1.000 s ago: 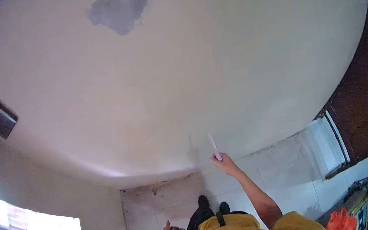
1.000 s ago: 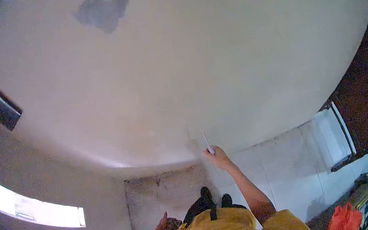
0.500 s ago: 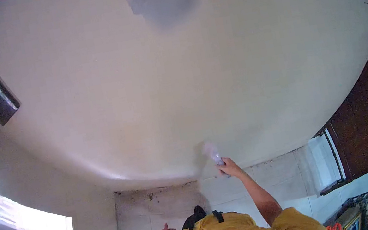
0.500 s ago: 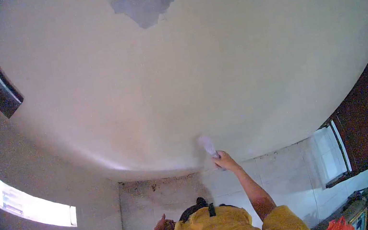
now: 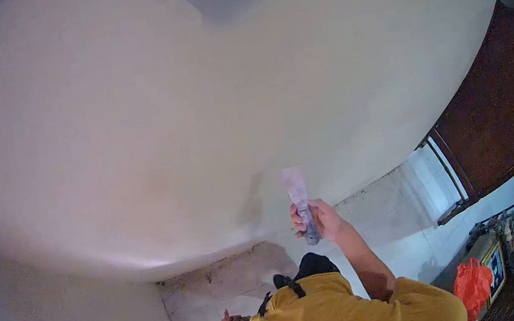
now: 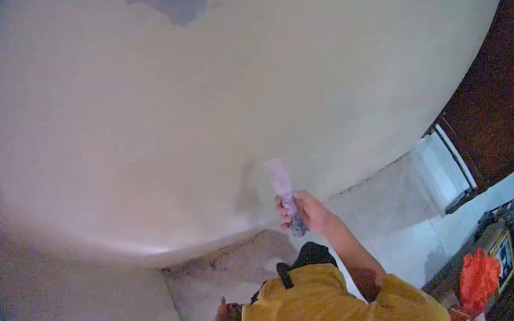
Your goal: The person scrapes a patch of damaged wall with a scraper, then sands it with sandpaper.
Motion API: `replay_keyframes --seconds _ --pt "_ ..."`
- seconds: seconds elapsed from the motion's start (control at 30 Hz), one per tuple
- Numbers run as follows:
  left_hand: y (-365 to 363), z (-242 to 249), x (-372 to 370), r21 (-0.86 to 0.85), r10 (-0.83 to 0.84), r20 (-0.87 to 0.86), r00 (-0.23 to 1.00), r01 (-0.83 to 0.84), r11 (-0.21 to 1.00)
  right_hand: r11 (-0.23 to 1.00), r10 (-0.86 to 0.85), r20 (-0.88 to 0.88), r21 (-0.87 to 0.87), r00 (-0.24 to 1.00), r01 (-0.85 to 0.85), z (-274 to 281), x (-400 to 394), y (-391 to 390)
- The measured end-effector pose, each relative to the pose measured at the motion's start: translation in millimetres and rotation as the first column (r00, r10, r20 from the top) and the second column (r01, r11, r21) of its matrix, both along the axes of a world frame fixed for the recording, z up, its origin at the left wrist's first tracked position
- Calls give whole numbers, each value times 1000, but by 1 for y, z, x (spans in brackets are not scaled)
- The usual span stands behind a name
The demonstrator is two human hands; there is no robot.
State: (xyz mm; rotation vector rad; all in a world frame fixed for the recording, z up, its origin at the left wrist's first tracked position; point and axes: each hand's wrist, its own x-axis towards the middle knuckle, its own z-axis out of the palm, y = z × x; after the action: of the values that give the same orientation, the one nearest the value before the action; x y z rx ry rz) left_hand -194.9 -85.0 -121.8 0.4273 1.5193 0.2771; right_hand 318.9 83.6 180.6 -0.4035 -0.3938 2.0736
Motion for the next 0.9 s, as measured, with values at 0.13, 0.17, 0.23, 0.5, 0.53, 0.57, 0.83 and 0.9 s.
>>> replay_keyframes --seconds 0.13,0.17,0.23,0.5,0.53,0.57,0.83,0.9 --pt "36 77 28 89 -75 -121 990 86 992 954 -150 61 270 987 128 54 -26 17" --pt "42 84 30 128 -85 -119 989 100 987 938 -131 -61 317 990 143 71 -26 21" --pt "47 35 11 2 62 29 998 -63 998 931 15 -41 365 999 1 75 -27 29" --pt "42 -33 -1 104 -108 28 994 104 989 956 -190 473 288 860 53 116 -40 69" --pt "40 -30 -1 54 -50 33 998 48 997 965 -163 357 251 920 74 124 -39 76" --pt "39 -29 1 32 -27 37 999 26 999 974 -140 230 209 963 92 131 -39 83" --pt "51 -12 16 -29 -37 42 998 38 999 944 -55 -36 325 998 64 197 -33 95" --pt "51 -9 18 -31 -37 41 998 39 999 938 -80 -116 329 990 114 206 -31 102"
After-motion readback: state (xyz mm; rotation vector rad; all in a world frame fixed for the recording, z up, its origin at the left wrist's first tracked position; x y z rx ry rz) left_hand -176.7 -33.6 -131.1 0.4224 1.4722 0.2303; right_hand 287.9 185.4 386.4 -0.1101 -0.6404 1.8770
